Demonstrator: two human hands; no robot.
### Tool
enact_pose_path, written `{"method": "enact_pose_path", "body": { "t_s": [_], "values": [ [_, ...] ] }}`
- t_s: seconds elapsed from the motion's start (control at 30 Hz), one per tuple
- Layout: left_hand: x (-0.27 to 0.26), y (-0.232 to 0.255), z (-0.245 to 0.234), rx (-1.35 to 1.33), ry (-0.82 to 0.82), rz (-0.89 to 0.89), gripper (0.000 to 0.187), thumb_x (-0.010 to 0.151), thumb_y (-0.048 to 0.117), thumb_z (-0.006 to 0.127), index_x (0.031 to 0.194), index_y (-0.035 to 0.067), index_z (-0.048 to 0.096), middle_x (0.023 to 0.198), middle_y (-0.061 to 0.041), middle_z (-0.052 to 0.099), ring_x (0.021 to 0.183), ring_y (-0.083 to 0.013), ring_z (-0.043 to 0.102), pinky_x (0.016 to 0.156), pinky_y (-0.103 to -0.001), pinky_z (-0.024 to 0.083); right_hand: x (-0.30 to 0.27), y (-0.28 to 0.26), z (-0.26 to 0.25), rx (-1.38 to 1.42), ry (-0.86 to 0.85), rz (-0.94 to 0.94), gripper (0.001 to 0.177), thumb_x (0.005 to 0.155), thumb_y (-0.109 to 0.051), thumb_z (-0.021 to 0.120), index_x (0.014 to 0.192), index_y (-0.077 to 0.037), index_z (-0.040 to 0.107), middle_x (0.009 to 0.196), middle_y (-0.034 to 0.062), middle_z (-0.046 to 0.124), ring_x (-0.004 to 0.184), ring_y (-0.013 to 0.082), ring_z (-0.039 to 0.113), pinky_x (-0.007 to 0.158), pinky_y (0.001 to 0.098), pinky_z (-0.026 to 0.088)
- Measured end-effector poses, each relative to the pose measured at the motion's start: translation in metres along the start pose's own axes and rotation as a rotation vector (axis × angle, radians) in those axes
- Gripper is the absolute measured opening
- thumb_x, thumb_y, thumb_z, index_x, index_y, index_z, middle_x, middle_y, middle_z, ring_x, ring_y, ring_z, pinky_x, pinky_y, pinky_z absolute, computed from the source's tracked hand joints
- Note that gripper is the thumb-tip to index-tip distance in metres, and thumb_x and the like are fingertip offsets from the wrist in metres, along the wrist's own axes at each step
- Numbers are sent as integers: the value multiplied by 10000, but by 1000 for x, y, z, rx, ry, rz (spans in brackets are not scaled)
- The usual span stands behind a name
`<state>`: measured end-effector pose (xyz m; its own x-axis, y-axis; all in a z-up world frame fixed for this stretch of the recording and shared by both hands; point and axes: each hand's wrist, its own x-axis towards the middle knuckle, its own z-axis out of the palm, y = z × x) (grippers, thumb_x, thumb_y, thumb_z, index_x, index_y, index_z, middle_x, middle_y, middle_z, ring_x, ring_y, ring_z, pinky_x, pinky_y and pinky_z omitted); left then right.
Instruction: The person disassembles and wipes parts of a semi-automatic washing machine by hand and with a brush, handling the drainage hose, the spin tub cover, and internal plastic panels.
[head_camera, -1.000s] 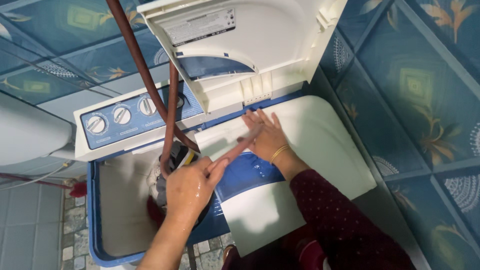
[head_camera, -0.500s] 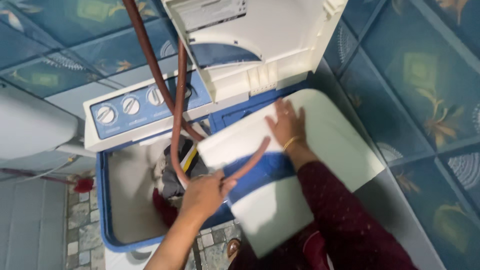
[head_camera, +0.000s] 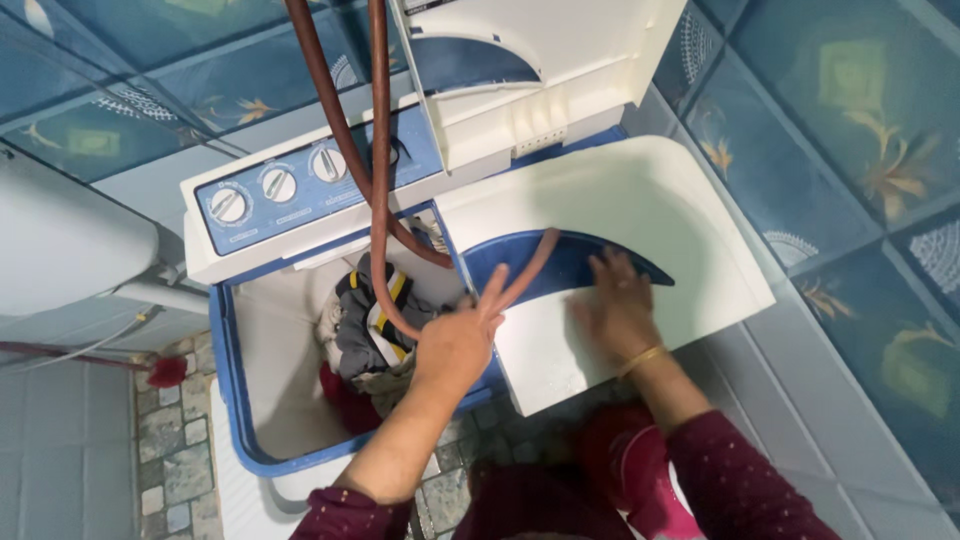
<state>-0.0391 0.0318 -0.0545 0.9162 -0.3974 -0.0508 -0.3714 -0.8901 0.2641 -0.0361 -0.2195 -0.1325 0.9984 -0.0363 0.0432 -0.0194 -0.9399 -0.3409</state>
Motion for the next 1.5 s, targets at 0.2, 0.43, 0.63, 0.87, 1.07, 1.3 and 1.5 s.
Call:
{"method": "enact_pose_path", "body": {
  "t_s": [0.2,0.43,0.63,0.87,1.07,1.3,1.5],
  "values": [
    [-19,-16,-9,-46,135,78,518,949,180,588,1451,301,549,959,-190,725,748,-397,716,691,-513,567,-6,-39,17,-39,-13,-8,794,987,-561,478,1592,-92,268,1670,124,220,1546,314,141,1222,587,78],
    [-62,-55,-67,-87,54,-96,456,935,234,611,1383,316,599,995,-139,739,877,-392,704,781,-522,533,-16,-86,45,16,110,-306,843,927,-564,537,1564,-52,331,1653,157,291,1539,369,226,1206,637,121],
    [-90,-79,-95,-131,-41,-98,491,889,231,660,1362,356,621,1108,-83,750,989,-333,706,849,-482,533,30,-113,38,-22,59,-272,792,889,-547,611,1553,-179,385,1638,106,331,1515,365,243,1163,696,101],
    [-92,-75,-103,-221,-2,-114,449,921,250,645,1358,352,623,1138,-72,745,1015,-325,701,863,-467,529,-4,-116,19,63,-83,-389,757,847,-426,661,1510,-176,396,1620,116,320,1495,377,212,1134,695,102],
    [-89,-75,-103,-204,-173,-99,437,927,265,638,1347,386,627,1135,-71,736,1048,-324,679,895,-469,507,9,-109,36,-43,124,-405,650,981,-295,598,1585,-142,412,1656,75,340,1541,367,290,1222,610,175],
    [-68,-73,-72,-98,-161,-3,484,880,56,557,1318,260,585,1136,-104,671,1069,-352,657,879,-514,497,41,-103,7,249,-46,-182,460,915,-329,652,1313,-103,600,1476,166,503,1379,355,471,1131,439,420],
    [-69,-76,-48,-104,-122,27,514,911,84,555,1388,276,552,1163,-118,650,1091,-352,647,907,-526,479,9,-84,-3,7,-164,-261,504,987,-323,643,1458,-162,566,1545,99,488,1408,333,420,1177,432,383]
  ]
}}
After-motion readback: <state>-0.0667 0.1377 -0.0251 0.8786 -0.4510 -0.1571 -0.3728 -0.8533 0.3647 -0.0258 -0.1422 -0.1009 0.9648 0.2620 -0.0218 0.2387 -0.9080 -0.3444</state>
